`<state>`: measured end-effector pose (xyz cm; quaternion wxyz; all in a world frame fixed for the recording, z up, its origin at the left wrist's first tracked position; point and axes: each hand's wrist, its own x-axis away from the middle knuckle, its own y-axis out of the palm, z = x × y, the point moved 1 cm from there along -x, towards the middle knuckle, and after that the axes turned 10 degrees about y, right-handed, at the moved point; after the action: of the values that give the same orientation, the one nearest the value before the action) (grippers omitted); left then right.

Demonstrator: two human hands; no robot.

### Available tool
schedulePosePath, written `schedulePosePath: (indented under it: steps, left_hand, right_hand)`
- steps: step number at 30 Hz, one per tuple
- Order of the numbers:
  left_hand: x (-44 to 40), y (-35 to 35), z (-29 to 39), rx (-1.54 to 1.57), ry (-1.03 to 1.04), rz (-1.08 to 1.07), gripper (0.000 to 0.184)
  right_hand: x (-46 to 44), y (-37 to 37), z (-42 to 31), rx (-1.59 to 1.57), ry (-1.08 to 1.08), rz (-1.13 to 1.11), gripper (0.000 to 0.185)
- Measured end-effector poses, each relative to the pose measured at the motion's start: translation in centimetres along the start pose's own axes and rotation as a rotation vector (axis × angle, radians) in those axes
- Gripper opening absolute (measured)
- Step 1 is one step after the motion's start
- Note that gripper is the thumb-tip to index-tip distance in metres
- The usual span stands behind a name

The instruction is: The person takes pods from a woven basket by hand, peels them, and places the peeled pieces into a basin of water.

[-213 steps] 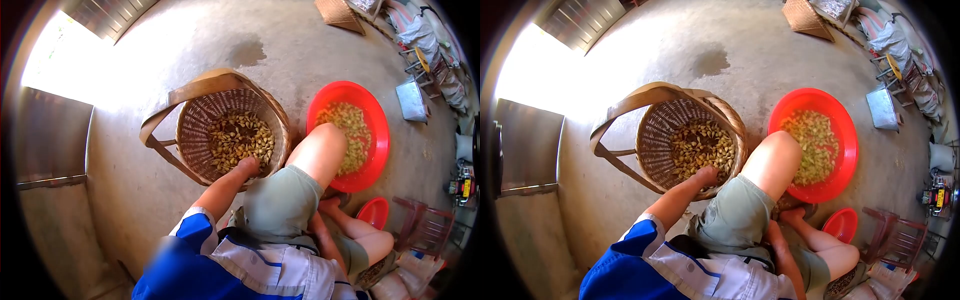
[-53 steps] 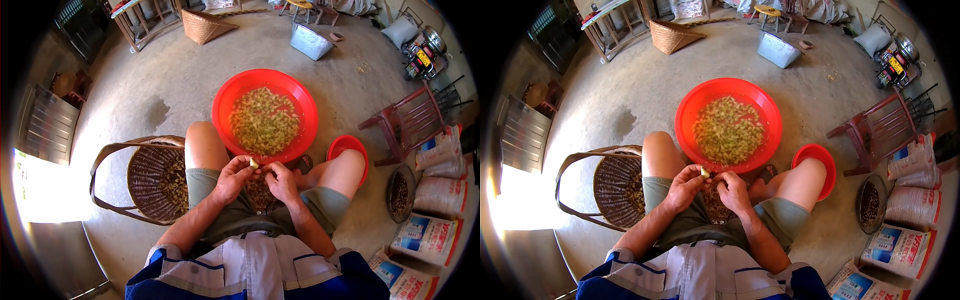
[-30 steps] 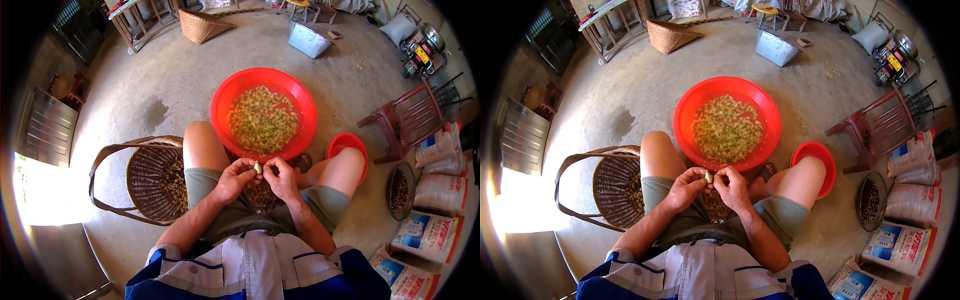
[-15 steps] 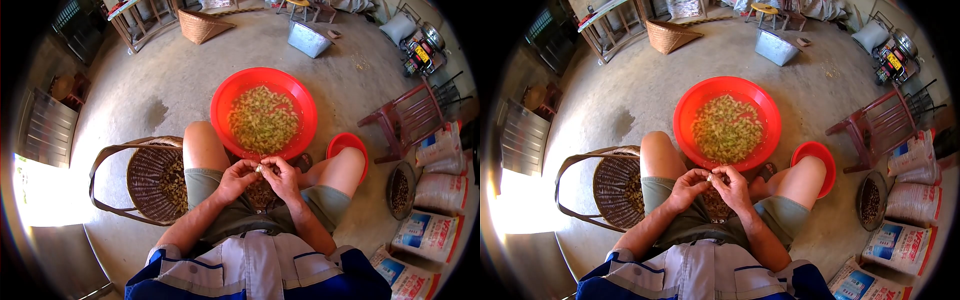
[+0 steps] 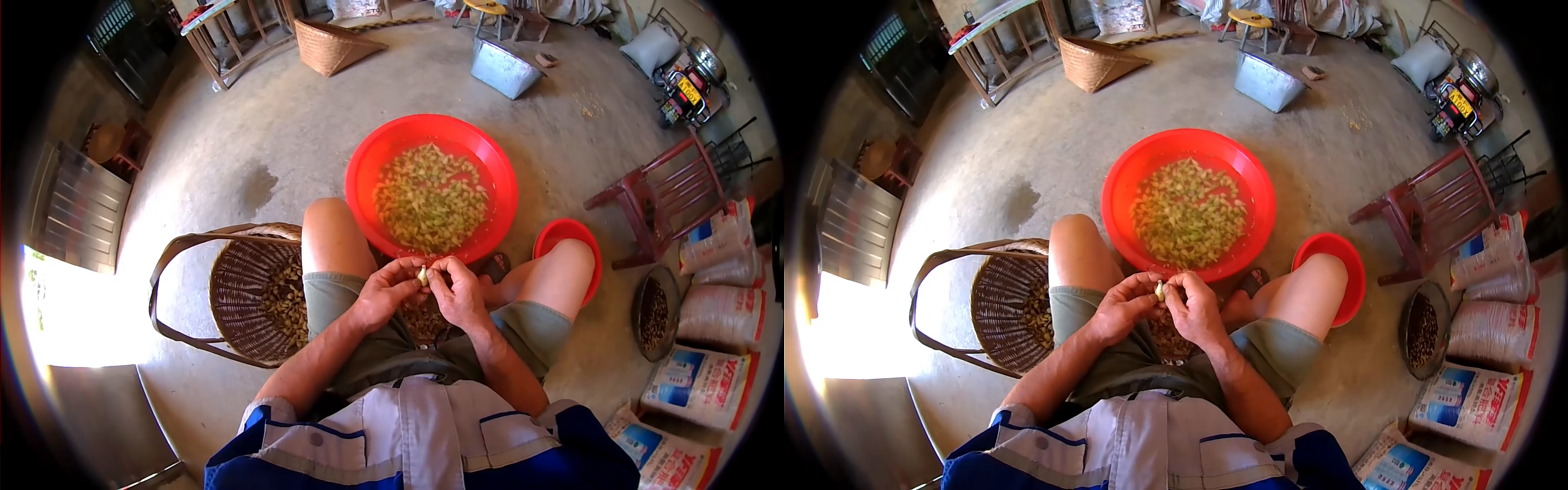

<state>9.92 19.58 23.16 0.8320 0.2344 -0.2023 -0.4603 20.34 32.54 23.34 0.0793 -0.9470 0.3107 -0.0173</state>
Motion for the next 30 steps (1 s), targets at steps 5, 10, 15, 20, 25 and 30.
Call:
schedulePosePath:
  steps: [5,10,15,20,25,30]
  left_hand:
    - [0.1,-0.4,-0.2,-0.009,0.052,-0.034,0.018]
    - [-0.1,-1.1,-0.4,0.096,0.046,0.006,0.016]
    - [-0.2,-1.6,0.0,0.145,0.026,0.059,0.015]
    - [-0.7,-2.1,0.0,0.270,0.140,0.118,0.013]
    - [-0.9,-1.8,0.0,0.203,0.139,0.143,0.017]
    - [-0.5,-1.5,0.2,0.142,0.075,0.070,0.020]
  right_hand:
    - [0.0,-0.1,-1.4,0.090,-0.145,-0.016,0.008]
    - [-0.2,-0.4,-1.5,0.059,-0.117,-0.099,0.008]
    - [-0.2,-0.7,-2.0,0.075,-0.090,-0.179,0.007]
    - [0.2,-0.7,-1.9,0.055,0.003,-0.256,0.006]
    - [0.1,-0.5,-0.6,-0.046,0.022,-0.211,0.002]
    - [0.1,-1.2,-0.8,-0.068,0.179,-0.155,0.005]
